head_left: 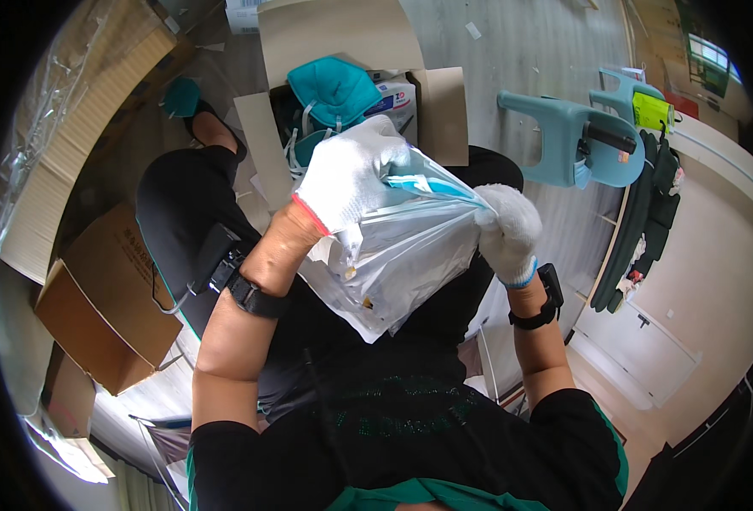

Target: Sort packaged medical or hygiene supplies from a box into different piles or containers.

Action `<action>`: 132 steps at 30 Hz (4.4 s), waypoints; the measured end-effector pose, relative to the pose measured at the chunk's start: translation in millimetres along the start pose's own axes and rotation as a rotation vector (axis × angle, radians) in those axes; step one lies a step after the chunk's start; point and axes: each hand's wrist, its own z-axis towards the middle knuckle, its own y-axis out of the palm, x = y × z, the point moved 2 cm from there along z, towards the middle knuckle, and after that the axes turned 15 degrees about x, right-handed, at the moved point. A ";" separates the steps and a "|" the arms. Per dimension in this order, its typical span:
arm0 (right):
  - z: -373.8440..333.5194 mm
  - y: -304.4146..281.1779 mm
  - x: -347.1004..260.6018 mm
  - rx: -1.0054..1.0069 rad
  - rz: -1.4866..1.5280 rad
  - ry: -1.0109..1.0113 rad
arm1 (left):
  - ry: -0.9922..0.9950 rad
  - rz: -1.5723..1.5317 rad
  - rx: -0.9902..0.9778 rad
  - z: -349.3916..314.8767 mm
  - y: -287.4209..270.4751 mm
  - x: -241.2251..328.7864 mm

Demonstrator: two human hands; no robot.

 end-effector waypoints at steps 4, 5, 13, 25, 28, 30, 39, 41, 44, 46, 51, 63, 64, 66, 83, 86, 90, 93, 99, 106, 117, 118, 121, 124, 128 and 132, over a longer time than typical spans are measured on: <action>-2.7 0.5 3.1 0.038 0.010 -0.025 | -0.121 -0.178 -0.085 -5.7 4.3 -6.9; -3.6 0.1 3.5 0.035 0.000 -0.013 | -0.216 -0.215 -0.110 -8.2 4.4 -8.8; -31.4 -38.8 25.6 0.138 -0.192 0.149 | -0.551 -0.261 -0.077 -3.8 -17.2 -17.1; -47.8 -85.1 40.6 0.315 -0.193 0.449 | -0.340 0.365 -0.162 -8.1 -23.3 -35.0; -51.7 -97.9 44.4 0.401 -0.220 0.487 | -0.393 0.451 -0.156 -6.1 -25.0 -39.5; -53.2 -100.1 42.1 0.385 -0.261 0.471 | -0.341 0.660 0.135 -8.3 -26.9 -42.2; -47.1 -76.1 23.3 0.432 -0.308 0.266 | 0.057 -0.153 0.199 -2.0 -19.4 37.2; -24.3 -64.9 7.4 0.353 -0.153 0.127 | 0.116 -0.228 0.094 -9.6 -11.0 40.0; -16.9 -60.2 3.7 0.318 -0.136 0.097 | 0.087 -0.401 0.024 -16.4 -5.5 42.7; -18.6 -58.1 6.7 0.339 -0.071 0.140 | -0.002 -0.450 0.003 -20.7 -8.7 47.9; -23.6 -52.6 10.8 0.369 -0.049 0.201 | -0.134 -0.472 0.063 -24.5 -9.9 35.3; -6.2 -35.0 7.8 0.388 -0.180 0.128 | 0.037 -0.117 0.105 -19.6 -14.7 36.4; -4.2 -34.4 7.1 0.358 -0.208 0.096 | 0.113 0.040 0.105 -18.0 -16.3 36.4; -3.9 -33.4 8.1 0.328 -0.234 0.064 | 0.137 0.026 0.157 -15.5 -15.7 35.6; -13.6 -22.1 11.4 0.328 -0.332 0.116 | -0.304 -0.303 0.117 -21.8 -5.9 29.4; -15.0 -19.1 13.0 0.386 -0.225 0.139 | -0.126 -0.199 0.111 -16.9 -7.4 31.2; 0.3 -11.8 1.1 0.278 -0.197 0.062 | 0.002 -0.067 0.030 -26.5 4.4 17.2; 4.3 -9.0 -1.9 0.208 -0.235 -0.010 | -0.147 -0.113 0.083 -29.5 3.7 4.9; 1.3 -7.4 0.0 0.226 -0.290 -0.052 | -0.493 -0.255 0.051 -24.2 1.4 2.4; -15.0 -12.6 6.5 0.273 -0.410 0.093 | -0.447 -0.273 -0.098 -13.5 0.6 2.1; -27.2 -9.8 9.8 0.324 -0.438 0.160 | -0.213 -0.258 0.105 -12.7 2.4 6.9; -27.0 -9.9 10.2 0.316 -0.453 0.158 | -0.213 -0.259 0.103 -13.4 2.8 6.2; -28.0 -10.7 12.6 0.309 -0.464 0.149 | -0.259 -0.253 0.011 -16.2 8.4 1.0; -24.2 -7.0 9.2 0.308 -0.368 0.135 | -0.099 -0.224 0.070 -19.5 12.1 -5.4; -15.6 -6.7 4.3 0.262 -0.310 0.020 | -0.144 -0.078 0.018 -18.8 11.0 -14.6; -23.7 -25.6 18.3 0.245 -0.415 0.112 | -0.490 -0.199 0.177 -15.0 0.9 -15.4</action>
